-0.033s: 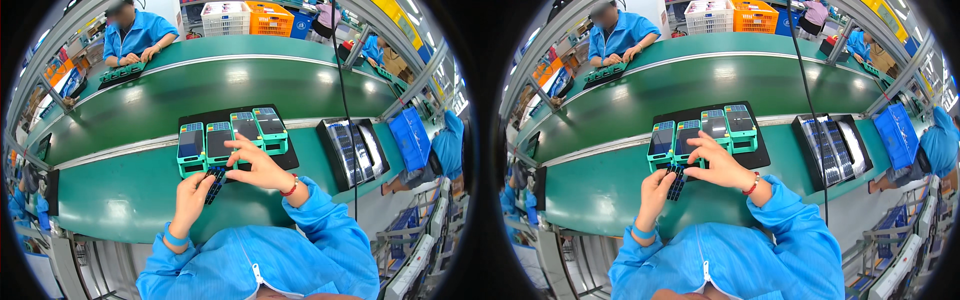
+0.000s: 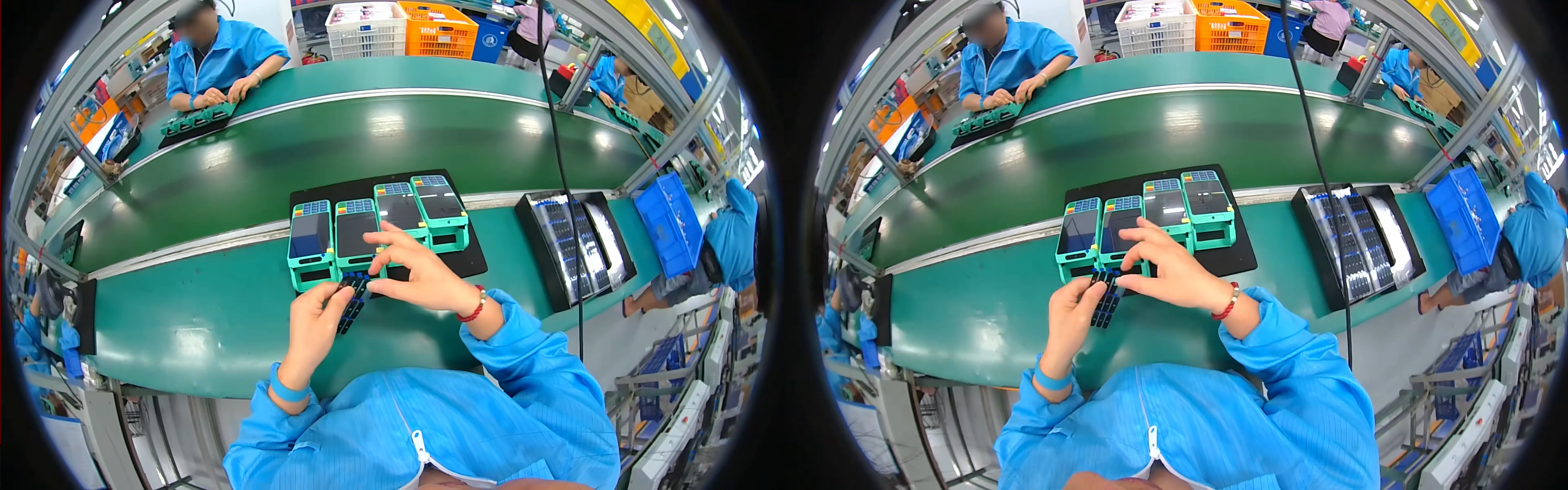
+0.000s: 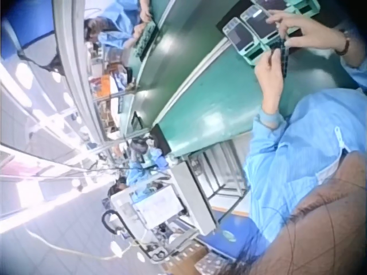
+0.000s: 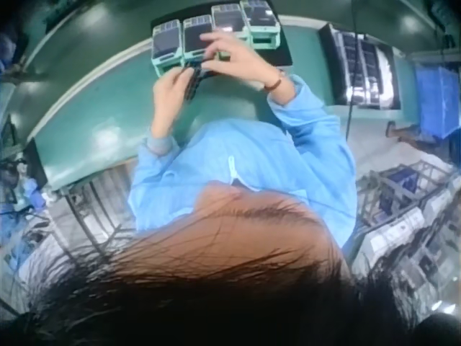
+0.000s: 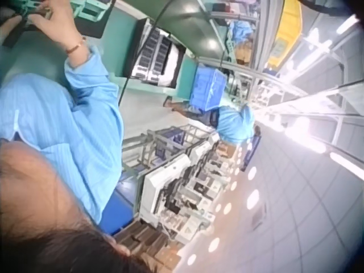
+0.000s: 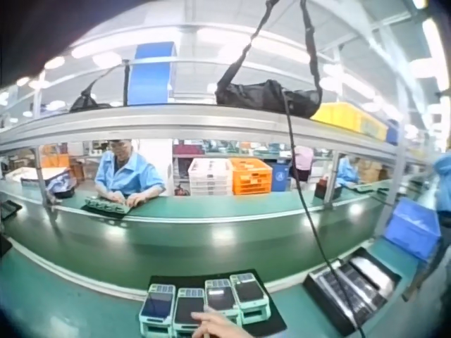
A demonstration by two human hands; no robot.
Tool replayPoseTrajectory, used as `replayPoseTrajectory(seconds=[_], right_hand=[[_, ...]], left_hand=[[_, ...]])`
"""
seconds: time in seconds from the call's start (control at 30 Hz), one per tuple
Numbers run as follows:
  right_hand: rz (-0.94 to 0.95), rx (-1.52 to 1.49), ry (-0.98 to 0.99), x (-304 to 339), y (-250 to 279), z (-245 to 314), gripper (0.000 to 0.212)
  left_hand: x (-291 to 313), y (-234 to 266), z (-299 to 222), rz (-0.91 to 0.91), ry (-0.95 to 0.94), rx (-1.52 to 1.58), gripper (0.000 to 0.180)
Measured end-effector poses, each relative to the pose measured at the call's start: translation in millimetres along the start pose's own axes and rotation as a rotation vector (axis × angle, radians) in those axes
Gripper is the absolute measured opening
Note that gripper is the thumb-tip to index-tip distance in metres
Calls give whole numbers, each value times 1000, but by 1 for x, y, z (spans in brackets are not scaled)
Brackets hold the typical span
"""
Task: Assembling small buttons or pads into electronic device casings on a production line.
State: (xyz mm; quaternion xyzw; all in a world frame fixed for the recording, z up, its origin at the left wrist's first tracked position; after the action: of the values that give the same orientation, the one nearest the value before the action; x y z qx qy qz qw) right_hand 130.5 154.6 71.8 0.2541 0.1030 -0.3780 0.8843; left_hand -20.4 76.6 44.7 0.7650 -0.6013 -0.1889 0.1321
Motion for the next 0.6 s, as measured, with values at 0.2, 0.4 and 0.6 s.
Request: replayPoseTrajectory(seconds=[0.2, 0.4, 0.6], right_hand=[[-139, 218, 288, 14, 3, 36, 16], [-586, 422, 166, 24, 64, -35, 12], [-590, 539, 97, 26, 55, -54, 9]], left_hand=[[-9, -9, 10, -110, 35, -17, 16], [-7, -46, -50, -127, -574, -666, 9], [-16, -73, -52, -43, -628, -759, 15]])
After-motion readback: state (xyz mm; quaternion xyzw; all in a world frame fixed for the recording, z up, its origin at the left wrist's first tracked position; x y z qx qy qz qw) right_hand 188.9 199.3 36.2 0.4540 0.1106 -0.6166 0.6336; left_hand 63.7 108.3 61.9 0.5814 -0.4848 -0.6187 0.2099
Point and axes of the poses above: each hand's wrist, its own x-axis away from the middle knuckle, its own y-axis out of the back of the hand, z = x × y, the point moved 7 cm from there along -x, towards the middle knuckle, and after that the axes turned 7 degrees about -x, right-handed, at the moved point
